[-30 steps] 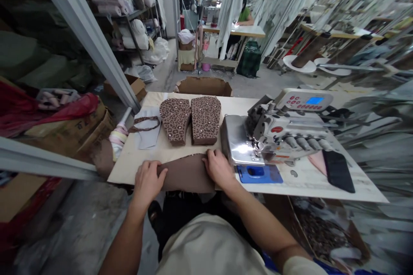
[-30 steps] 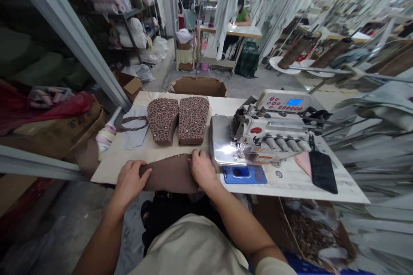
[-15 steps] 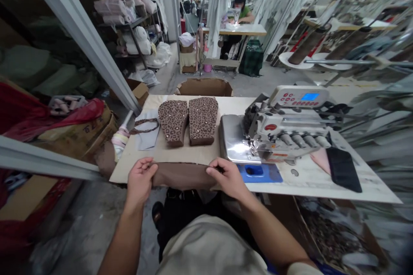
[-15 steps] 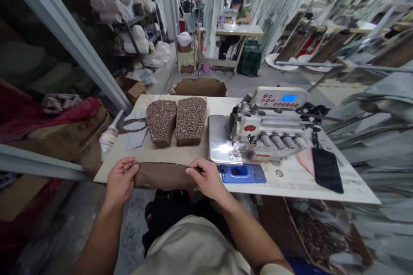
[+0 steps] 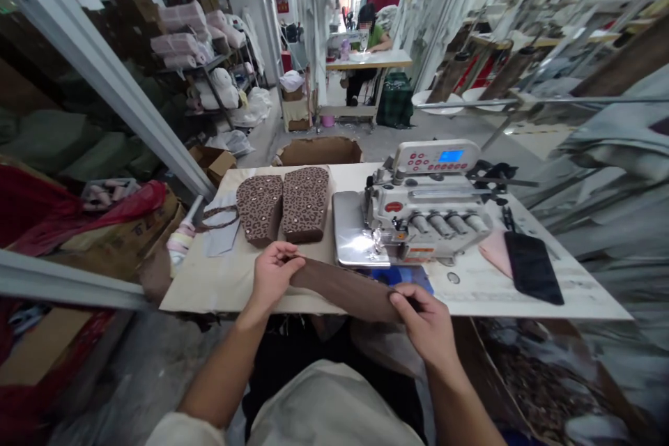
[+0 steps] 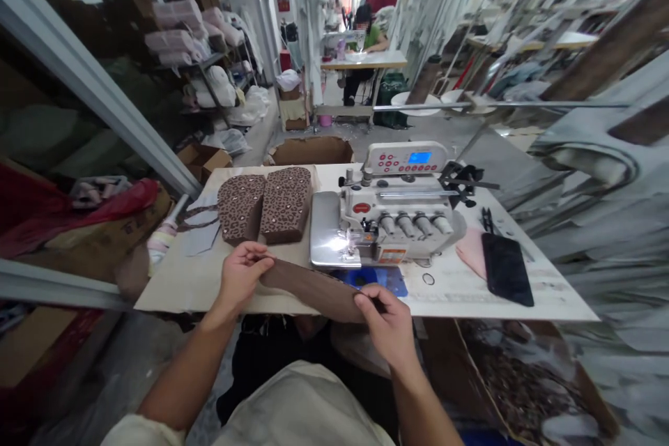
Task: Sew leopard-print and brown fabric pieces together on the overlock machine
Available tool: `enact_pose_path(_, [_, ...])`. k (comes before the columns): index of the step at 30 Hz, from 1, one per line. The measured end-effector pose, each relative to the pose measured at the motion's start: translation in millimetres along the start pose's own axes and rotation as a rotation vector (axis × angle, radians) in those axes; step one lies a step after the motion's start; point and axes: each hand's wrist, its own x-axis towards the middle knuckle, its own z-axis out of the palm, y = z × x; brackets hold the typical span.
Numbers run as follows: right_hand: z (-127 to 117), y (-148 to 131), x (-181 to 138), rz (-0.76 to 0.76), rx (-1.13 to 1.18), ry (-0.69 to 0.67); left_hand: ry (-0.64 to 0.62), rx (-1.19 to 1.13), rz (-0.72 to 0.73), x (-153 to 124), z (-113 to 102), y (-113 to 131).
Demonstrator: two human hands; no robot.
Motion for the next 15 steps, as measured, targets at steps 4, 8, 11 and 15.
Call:
enact_pose_path(4, [-19,18,-10,0.094,0.035,0.085,-0.126,0.015,-0.032,4,33,6])
enact_pose_path(8, [-27,38,-20,0.17,0.165,0.068,-0.224,0.063,-0.02,13,54,12])
enact_pose_path(11, [-20,50,-27,0.202,0.29,-0.04,-0.309,0.19,0.036,31,64,19])
enact_pose_path(15, [10,50,-35,0.149,0.425,-0.253,-0.491,0.59,0.235,53,84,30])
